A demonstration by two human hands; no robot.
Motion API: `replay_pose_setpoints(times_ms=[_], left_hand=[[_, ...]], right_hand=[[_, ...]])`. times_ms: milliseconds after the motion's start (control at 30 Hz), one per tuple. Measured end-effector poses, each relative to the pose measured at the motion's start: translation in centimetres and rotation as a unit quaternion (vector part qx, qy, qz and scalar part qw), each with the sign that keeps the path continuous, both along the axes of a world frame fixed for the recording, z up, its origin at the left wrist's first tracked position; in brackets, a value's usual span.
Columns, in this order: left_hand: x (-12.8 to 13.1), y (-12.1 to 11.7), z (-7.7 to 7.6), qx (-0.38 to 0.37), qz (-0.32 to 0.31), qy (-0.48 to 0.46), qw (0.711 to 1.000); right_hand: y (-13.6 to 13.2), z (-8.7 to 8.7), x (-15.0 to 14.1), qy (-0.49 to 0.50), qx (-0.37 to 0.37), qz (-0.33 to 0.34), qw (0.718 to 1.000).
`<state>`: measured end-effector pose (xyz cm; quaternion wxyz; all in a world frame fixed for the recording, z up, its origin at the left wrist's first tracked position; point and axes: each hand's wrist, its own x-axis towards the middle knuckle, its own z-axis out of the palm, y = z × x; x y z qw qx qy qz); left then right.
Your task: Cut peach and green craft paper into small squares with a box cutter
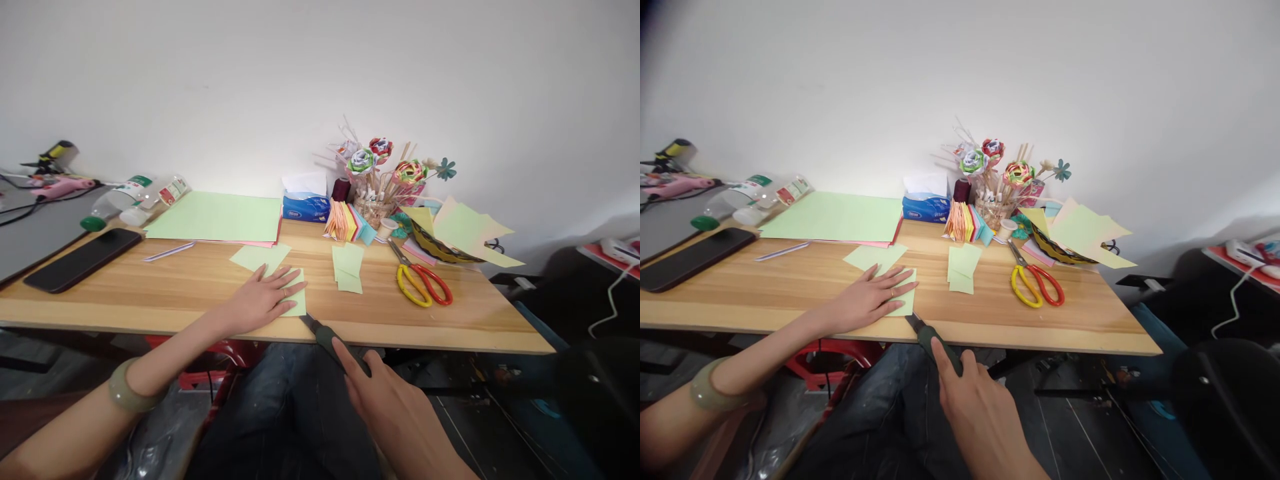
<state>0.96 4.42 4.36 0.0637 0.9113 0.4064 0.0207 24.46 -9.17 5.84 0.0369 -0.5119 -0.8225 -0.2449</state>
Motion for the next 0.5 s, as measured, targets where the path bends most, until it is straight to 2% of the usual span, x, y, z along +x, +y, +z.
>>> replay_pose_setpoints(times_ms=[367, 500], left_hand=[[-0.2, 0.1, -0.2, 0.005, 0.002, -0.014, 1.000], [-0.1, 0.0, -0.3, 0.008, 0.005, -0.012, 1.000]], right_hand=[[0.9, 0.6, -1.1, -0.025, -0.096, -0.051, 0.994], [1.3, 0.5, -1.2, -0.026, -0.105, -0.054, 0.993]])
